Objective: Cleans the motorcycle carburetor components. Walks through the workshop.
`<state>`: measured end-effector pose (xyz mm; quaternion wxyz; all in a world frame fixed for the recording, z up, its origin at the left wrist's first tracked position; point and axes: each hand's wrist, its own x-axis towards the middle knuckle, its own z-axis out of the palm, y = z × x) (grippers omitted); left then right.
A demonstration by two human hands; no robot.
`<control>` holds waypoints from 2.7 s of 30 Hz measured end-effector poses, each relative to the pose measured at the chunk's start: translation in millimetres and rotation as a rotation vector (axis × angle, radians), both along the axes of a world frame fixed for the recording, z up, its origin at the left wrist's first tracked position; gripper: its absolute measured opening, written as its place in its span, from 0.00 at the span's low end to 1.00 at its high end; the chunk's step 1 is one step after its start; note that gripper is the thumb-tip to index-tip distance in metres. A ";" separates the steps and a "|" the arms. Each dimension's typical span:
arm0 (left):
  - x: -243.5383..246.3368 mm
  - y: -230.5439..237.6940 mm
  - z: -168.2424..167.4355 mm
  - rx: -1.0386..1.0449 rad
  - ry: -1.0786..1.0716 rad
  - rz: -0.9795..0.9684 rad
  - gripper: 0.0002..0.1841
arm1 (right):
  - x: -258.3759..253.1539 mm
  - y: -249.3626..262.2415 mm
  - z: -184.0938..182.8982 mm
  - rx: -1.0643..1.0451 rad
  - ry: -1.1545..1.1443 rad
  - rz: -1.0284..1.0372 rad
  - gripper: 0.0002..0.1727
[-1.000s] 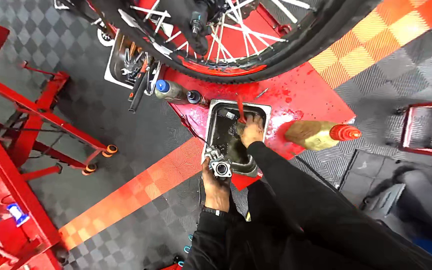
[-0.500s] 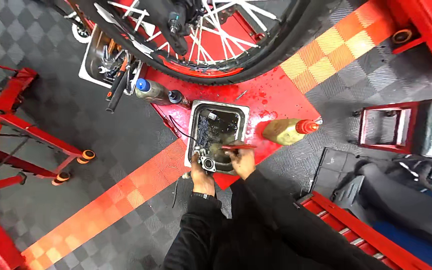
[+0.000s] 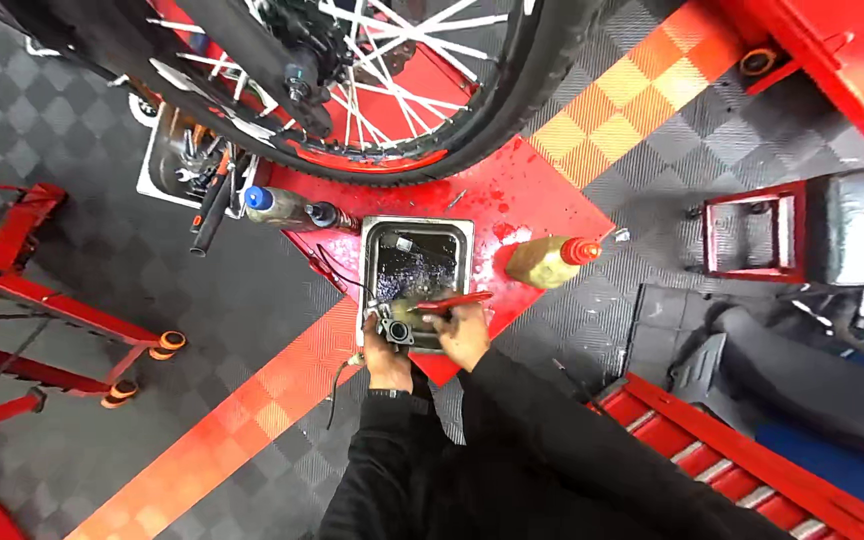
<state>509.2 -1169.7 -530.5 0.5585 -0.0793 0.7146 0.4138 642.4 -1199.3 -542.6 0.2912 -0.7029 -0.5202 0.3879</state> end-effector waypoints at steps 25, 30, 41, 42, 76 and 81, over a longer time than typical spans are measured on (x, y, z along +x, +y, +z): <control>-0.3 5.0 -0.3 -0.005 -0.074 -0.013 0.27 | 11.5 9.7 -10.7 -0.060 -0.037 0.003 0.14; -4.7 1.9 3.4 0.026 -0.130 0.007 0.26 | 23.3 12.8 -47.1 0.058 -0.276 0.080 0.17; 11.6 9.9 36.8 0.208 -0.209 0.001 0.21 | 82.1 -38.7 -26.3 -0.452 0.805 -1.065 0.36; 14.0 9.1 38.7 0.215 -0.200 -0.002 0.21 | 98.1 -33.6 -21.7 -0.454 1.076 -1.245 0.47; 17.4 5.6 45.9 0.007 -0.120 -0.191 0.29 | 56.8 -10.3 197.7 0.664 0.669 -0.194 0.40; 13.4 6.0 43.0 0.068 -0.175 -0.173 0.22 | 62.1 -13.6 211.4 0.659 0.632 -0.132 0.44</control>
